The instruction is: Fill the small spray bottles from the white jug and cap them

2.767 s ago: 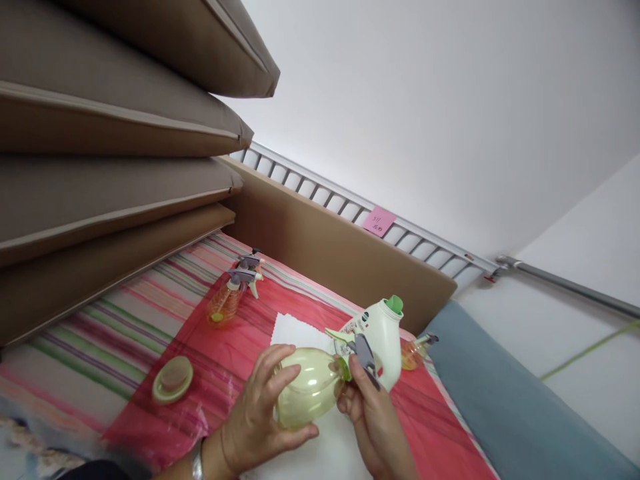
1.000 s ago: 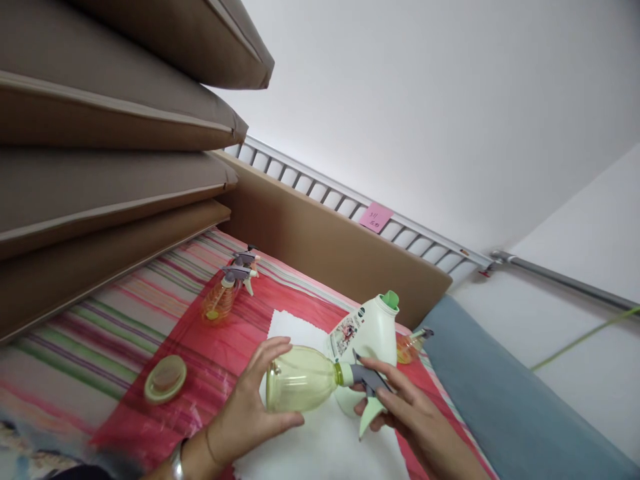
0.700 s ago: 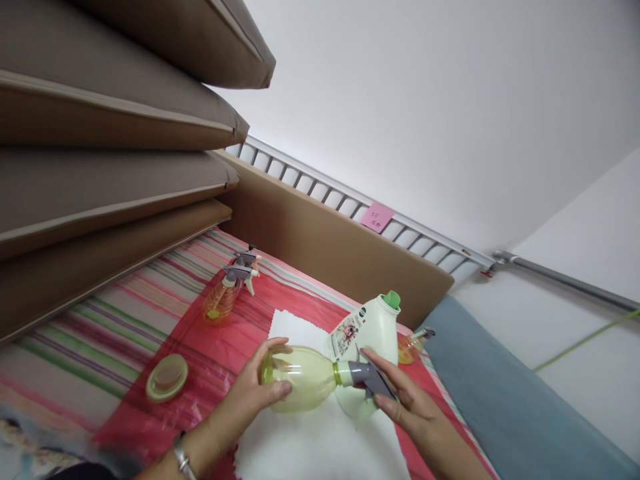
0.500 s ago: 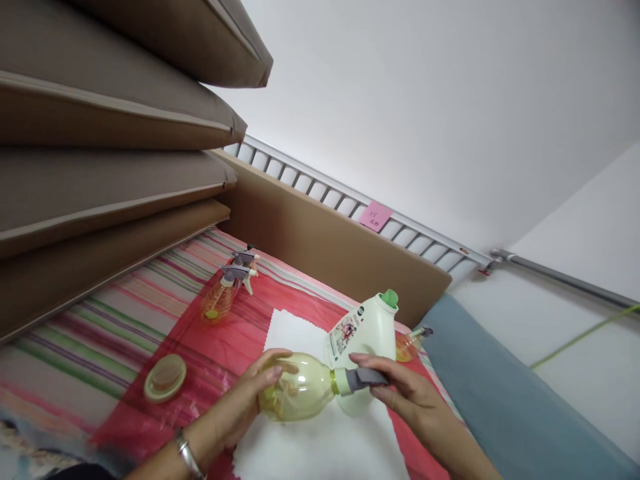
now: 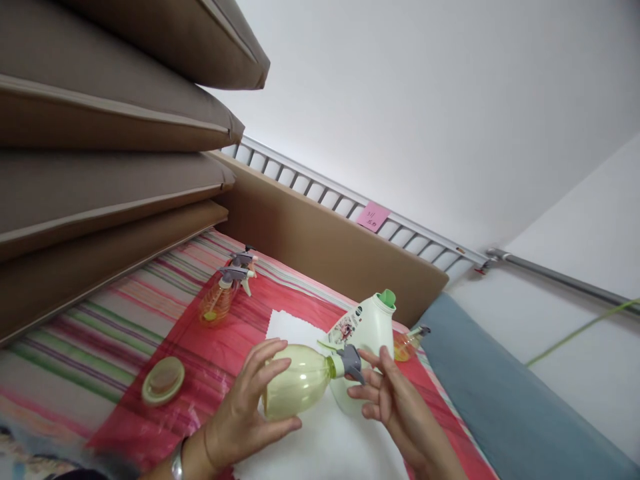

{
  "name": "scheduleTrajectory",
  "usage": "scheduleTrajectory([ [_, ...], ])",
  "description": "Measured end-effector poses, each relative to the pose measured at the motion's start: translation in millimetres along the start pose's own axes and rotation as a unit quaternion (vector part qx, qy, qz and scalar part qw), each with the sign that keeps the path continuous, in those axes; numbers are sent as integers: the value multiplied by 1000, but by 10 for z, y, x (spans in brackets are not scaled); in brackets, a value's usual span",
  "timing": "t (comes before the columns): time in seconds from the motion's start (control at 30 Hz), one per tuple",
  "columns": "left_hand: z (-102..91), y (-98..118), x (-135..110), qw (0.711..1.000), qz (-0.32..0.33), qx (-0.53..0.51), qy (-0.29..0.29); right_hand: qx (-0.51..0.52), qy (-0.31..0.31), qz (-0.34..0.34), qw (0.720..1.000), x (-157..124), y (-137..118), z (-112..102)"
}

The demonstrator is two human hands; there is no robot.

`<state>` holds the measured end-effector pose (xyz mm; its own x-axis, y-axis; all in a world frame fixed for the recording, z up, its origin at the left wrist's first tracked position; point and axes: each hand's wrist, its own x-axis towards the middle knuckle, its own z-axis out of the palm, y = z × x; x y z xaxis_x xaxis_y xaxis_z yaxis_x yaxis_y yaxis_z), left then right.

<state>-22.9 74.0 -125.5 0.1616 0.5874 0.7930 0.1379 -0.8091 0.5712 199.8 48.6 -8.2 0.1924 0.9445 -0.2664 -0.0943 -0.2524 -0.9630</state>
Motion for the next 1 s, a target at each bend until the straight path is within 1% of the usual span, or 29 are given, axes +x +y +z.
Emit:
scheduleTrajectory([
  [0.07,-18,24,-2,999,43,26,-20,8,-46,24,999,54,25,9],
  [0.13,-29,43,-3,996,71,41,-40,16,-89,40,995,97,75,6],
  [0.2,-31,50,-7,995,79,40,-47,35,-103,39,993,119,129,-4],
  [0.23,-29,49,-8,996,68,30,-44,40,-106,33,993,121,148,-11],
  [0.3,-19,41,-4,999,17,-7,-32,36,-117,15,992,119,162,-30],
  [0.37,-6,29,12,996,-67,-60,-17,9,-125,-15,992,118,145,-53],
  [0.47,9,16,50,974,-181,-139,-9,-67,-108,-72,989,133,93,-89],
  [0.57,18,4,74,948,-236,-213,-8,-148,-101,-119,977,151,37,-120],
  [0.67,36,-13,79,919,-281,-277,-5,-206,-111,-158,959,149,-20,-138],
  [0.73,49,-17,82,898,-315,-308,-7,-231,-122,-168,951,138,-57,-132],
  [0.77,53,-13,86,892,-325,-314,-6,-236,-125,-166,949,131,-74,-122],
  [0.8,54,-4,90,892,-327,-312,-4,-237,-125,-159,950,123,-87,-105],
  [0.83,53,9,93,899,-319,-300,-1,-234,-123,-147,953,114,-96,-85],
  [0.93,38,51,95,938,-260,-230,12,-221,-94,-123,963,89,-91,-12],
  [1.0,33,63,88,947,-243,-212,9,-229,-82,-124,962,79,-68,23],
])
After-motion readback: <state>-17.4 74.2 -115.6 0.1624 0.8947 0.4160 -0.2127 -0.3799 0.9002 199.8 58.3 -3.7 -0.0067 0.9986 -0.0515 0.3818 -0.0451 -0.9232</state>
